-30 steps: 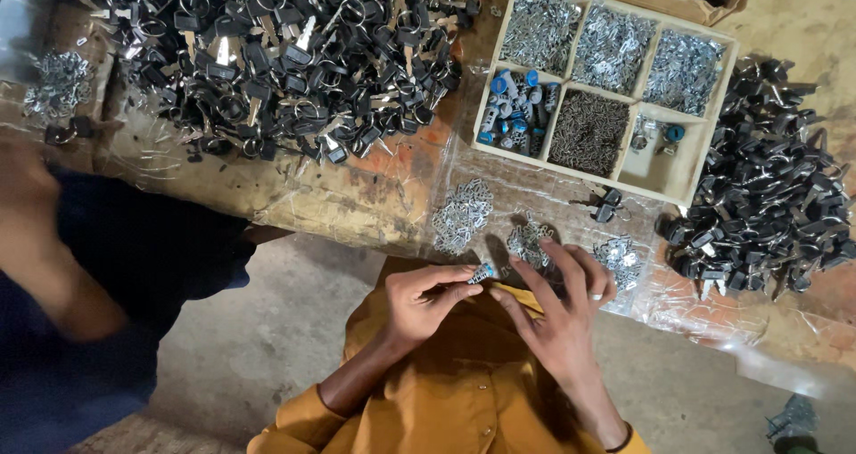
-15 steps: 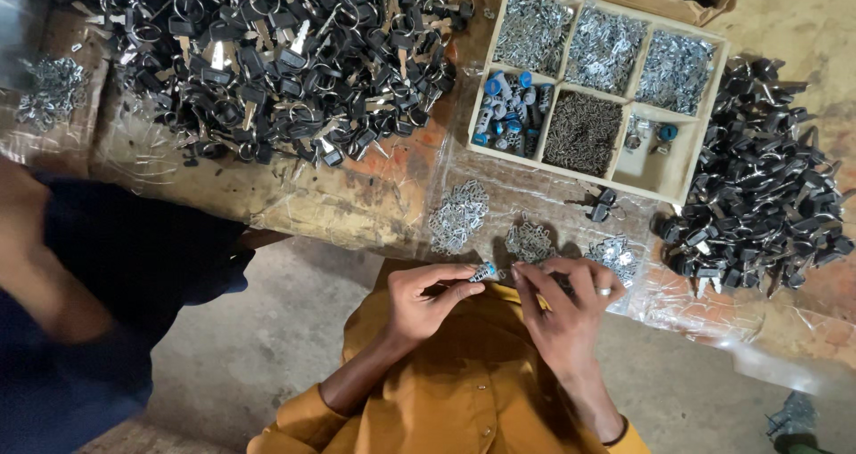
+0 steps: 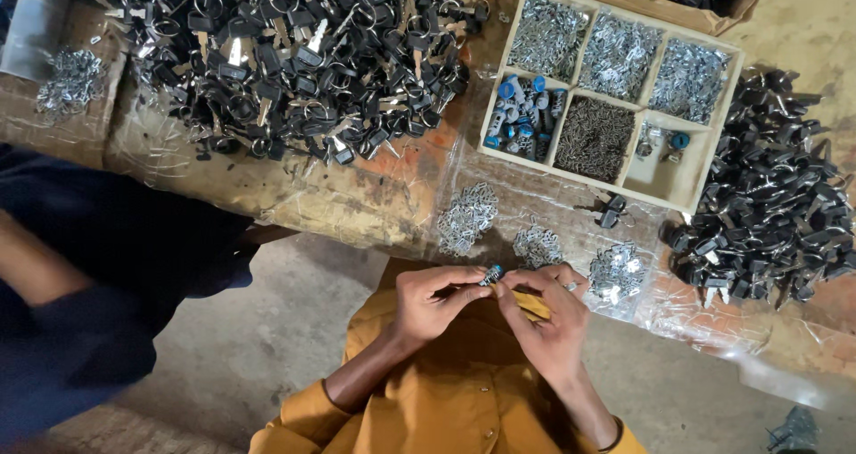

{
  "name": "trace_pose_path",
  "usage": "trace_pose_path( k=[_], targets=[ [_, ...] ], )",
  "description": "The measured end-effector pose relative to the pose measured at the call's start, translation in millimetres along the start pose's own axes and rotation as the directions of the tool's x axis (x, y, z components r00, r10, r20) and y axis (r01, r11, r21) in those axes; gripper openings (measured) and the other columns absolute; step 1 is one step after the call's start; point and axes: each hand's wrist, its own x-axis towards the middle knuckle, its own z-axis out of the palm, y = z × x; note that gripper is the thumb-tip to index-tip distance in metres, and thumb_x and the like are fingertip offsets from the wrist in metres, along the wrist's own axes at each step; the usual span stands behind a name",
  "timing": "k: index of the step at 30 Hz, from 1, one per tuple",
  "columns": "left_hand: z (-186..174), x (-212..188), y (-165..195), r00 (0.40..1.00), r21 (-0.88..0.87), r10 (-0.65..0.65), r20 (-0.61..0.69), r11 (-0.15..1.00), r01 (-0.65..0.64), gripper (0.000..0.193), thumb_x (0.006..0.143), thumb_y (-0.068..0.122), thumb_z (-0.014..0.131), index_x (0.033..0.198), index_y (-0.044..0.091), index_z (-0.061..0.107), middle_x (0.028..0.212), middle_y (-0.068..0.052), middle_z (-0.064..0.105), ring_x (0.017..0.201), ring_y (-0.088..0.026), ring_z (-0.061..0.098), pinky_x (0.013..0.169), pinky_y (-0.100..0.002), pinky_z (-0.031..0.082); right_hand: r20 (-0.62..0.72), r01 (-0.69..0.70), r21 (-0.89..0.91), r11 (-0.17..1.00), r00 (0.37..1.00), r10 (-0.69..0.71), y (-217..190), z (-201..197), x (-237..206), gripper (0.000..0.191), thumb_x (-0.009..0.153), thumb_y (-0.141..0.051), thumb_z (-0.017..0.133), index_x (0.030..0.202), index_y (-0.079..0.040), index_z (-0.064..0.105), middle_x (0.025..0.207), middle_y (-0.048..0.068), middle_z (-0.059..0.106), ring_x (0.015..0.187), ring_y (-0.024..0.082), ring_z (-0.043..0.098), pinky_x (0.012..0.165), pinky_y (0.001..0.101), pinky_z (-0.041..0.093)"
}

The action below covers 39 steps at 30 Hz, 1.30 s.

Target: The person sits at a workbench assembling small lock cylinders with keys. They pick a lock body and key, insert and turn the key by hand to fit the parts, then place the assembled lock into a compartmented tray, repeating this cycle with components taken from piles and boxes on the bench.

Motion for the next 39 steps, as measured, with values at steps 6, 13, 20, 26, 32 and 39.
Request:
trace_pose_path(
  k=[6, 13, 20, 26, 32, 39],
  targets=[
    [-5.6, 0.9, 1.9, 0.976, 0.202, 0.197, 0.093, 0.956, -0.212, 0.018, 0.086, -0.001, 0.081, 0.104, 0.002, 0.077, 0.107, -0.012, 0.080, 0.096, -0.024, 0.081, 0.080, -0.030, 0.065, 0.070, -0.008, -0.143, 0.990, 0.997, 0.018, 0.8, -7.8, 0.3, 0.026, 0.074, -0.010, 0.086, 0.092, -0.005, 0.068, 0.091, 0.001, 0.073, 0.072, 0.014, 0.063, 0.084, 0.0329, 0.043],
    [-22.8, 6.5, 14.4, 0.973, 0.206, 0.203, 0.112, 0.953, -0.223, 0.015, 0.086, 0.002, 0.083, 0.101, 0.002, 0.077, 0.103, -0.011, 0.079, 0.097, -0.024, 0.081, 0.080, -0.031, 0.065, 0.172, 0.138, -0.273, 0.952, 0.981, -0.093, -5.2, -12.7, 23.1, 0.022, 0.075, -0.029, 0.090, 0.091, -0.019, 0.077, 0.094, -0.005, 0.070, 0.090, 0.016, 0.064, 0.092, 0.0359, 0.035],
    [-33.8, -2.0, 16.8, 0.997, 0.077, 0.008, -0.078, 0.997, -0.002, 0.019, 0.085, -0.003, 0.083, 0.102, -0.005, 0.075, 0.107, -0.017, 0.079, 0.099, -0.023, 0.079, 0.088, -0.032, 0.064, 0.197, 0.232, -0.513, 0.826, 0.969, -0.150, -13.1, 4.4, 28.9, 0.035, 0.088, -0.035, 0.079, 0.119, -0.021, 0.074, 0.145, 0.005, 0.054, 0.140, 0.033, 0.039, 0.115, 0.0562, 0.019],
    [-31.5, -6.6, 10.5, 0.993, 0.032, -0.012, -0.120, 0.999, 0.016, 0.020, 0.084, -0.003, 0.084, 0.102, -0.004, 0.075, 0.106, -0.016, 0.079, 0.098, -0.022, 0.079, 0.086, -0.032, 0.065, 0.213, 0.267, -0.519, 0.812, 0.960, -0.179, -14.1, 4.5, 23.8, 0.041, 0.086, -0.037, 0.079, 0.122, -0.018, 0.073, 0.146, 0.009, 0.052, 0.140, 0.035, 0.036, 0.113, 0.0557, 0.018],
    [-29.1, -7.8, 7.9, 0.992, 0.037, -0.018, -0.125, 0.999, 0.023, 0.020, 0.083, -0.003, 0.085, 0.101, -0.003, 0.076, 0.106, -0.016, 0.079, 0.097, -0.021, 0.079, 0.085, -0.031, 0.065, 0.145, 0.196, -0.495, 0.846, 0.979, -0.142, -12.1, 2.5, 21.3, 0.038, 0.087, -0.038, 0.080, 0.118, -0.018, 0.072, 0.148, 0.005, 0.051, 0.142, 0.033, 0.037, 0.117, 0.0547, 0.018],
    [-28.8, -10.5, 9.2, 0.988, -0.024, -0.054, -0.147, 0.998, 0.051, 0.020, 0.084, -0.004, 0.083, 0.103, -0.005, 0.075, 0.106, -0.017, 0.079, 0.099, -0.022, 0.079, 0.086, -0.032, 0.065, 0.180, 0.241, -0.536, 0.809, 0.969, -0.169, -11.2, 7.3, 22.9, 0.039, 0.086, -0.041, 0.081, 0.116, -0.018, 0.073, 0.148, 0.007, 0.051, 0.143, 0.035, 0.035, 0.115, 0.0551, 0.017]
  ],
)
